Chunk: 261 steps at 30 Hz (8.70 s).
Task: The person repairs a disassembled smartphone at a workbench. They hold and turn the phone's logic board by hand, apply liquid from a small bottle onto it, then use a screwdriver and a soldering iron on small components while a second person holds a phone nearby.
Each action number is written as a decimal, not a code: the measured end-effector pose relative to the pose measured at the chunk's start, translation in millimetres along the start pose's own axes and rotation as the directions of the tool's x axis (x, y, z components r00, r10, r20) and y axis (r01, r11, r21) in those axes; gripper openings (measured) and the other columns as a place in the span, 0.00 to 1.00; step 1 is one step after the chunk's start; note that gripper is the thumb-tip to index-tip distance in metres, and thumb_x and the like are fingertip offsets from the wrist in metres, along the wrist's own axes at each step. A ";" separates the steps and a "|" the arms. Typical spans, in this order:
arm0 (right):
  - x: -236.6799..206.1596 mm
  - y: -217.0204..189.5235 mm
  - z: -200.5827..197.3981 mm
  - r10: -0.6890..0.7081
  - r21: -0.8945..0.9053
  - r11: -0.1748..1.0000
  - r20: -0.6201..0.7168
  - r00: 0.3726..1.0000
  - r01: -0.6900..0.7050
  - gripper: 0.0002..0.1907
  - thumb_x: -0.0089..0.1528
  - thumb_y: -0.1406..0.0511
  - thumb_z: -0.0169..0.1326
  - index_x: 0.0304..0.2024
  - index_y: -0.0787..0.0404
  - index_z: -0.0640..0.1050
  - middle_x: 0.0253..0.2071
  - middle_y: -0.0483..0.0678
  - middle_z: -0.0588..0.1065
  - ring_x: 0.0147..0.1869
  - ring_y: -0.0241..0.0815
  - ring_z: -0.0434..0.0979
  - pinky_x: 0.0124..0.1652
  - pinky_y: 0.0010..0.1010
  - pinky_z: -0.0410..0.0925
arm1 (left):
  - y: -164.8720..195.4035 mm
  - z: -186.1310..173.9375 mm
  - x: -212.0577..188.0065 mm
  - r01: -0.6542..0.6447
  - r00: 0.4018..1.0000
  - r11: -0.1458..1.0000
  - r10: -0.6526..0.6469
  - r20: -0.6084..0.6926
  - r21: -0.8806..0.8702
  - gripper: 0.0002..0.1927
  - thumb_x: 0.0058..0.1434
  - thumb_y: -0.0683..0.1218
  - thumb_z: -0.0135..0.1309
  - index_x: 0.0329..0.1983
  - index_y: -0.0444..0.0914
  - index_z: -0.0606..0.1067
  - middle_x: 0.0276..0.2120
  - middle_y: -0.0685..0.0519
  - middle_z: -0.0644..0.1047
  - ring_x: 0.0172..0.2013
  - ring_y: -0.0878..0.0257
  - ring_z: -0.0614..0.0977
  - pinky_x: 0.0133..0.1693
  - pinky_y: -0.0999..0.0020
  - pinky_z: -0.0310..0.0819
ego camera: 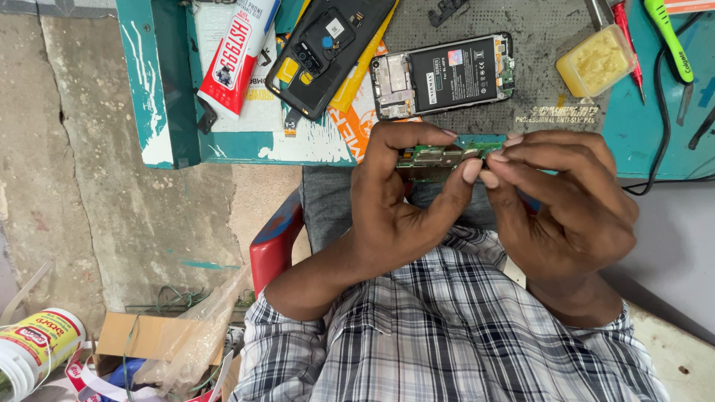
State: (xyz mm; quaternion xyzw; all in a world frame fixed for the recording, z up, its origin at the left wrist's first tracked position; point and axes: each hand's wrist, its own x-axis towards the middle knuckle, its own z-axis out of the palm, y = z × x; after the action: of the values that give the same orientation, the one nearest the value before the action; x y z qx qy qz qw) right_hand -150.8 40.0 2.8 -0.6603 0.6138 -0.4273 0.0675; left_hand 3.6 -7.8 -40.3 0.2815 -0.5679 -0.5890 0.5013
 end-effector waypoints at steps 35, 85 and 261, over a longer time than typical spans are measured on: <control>-15.9 34.4 38.1 0.158 0.204 0.962 0.114 0.981 -0.179 0.09 0.66 0.76 0.66 0.49 0.67 0.82 0.43 0.53 0.80 0.50 0.44 0.81 0.49 0.29 0.72 | -51.0 -21.2 -4.3 0.313 0.947 0.905 -0.321 0.018 -0.288 0.18 0.74 0.32 0.54 0.62 0.35 0.64 0.47 0.51 0.75 0.48 0.71 0.79 0.48 0.77 0.76; -60.4 127.5 80.4 0.259 0.355 0.917 -0.179 0.949 -0.184 0.06 0.70 0.80 0.62 0.47 0.72 0.79 0.45 0.54 0.79 0.50 0.42 0.78 0.51 0.27 0.70 | -27.7 -30.1 23.3 0.354 0.931 0.881 -0.364 0.027 -0.314 0.26 0.77 0.38 0.50 0.76 0.29 0.62 0.55 0.46 0.79 0.50 0.63 0.83 0.53 0.69 0.80; -31.0 18.2 -7.6 -0.007 0.303 0.953 0.012 1.000 0.003 0.17 0.62 0.68 0.67 0.50 0.62 0.75 0.43 0.53 0.79 0.49 0.50 0.84 0.47 0.33 0.78 | -4.5 -27.8 1.1 -0.366 0.902 0.927 0.334 0.272 0.076 0.57 0.67 0.37 0.64 0.82 0.46 0.34 0.48 0.47 0.83 0.47 0.58 0.86 0.52 0.64 0.78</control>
State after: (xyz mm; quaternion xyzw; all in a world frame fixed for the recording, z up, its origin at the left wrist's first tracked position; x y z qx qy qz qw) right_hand -165.8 65.9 -18.6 -0.6465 0.5390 -0.5121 0.1708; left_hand 27.1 -20.2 -49.9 0.1278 -0.7046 -0.4835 0.5034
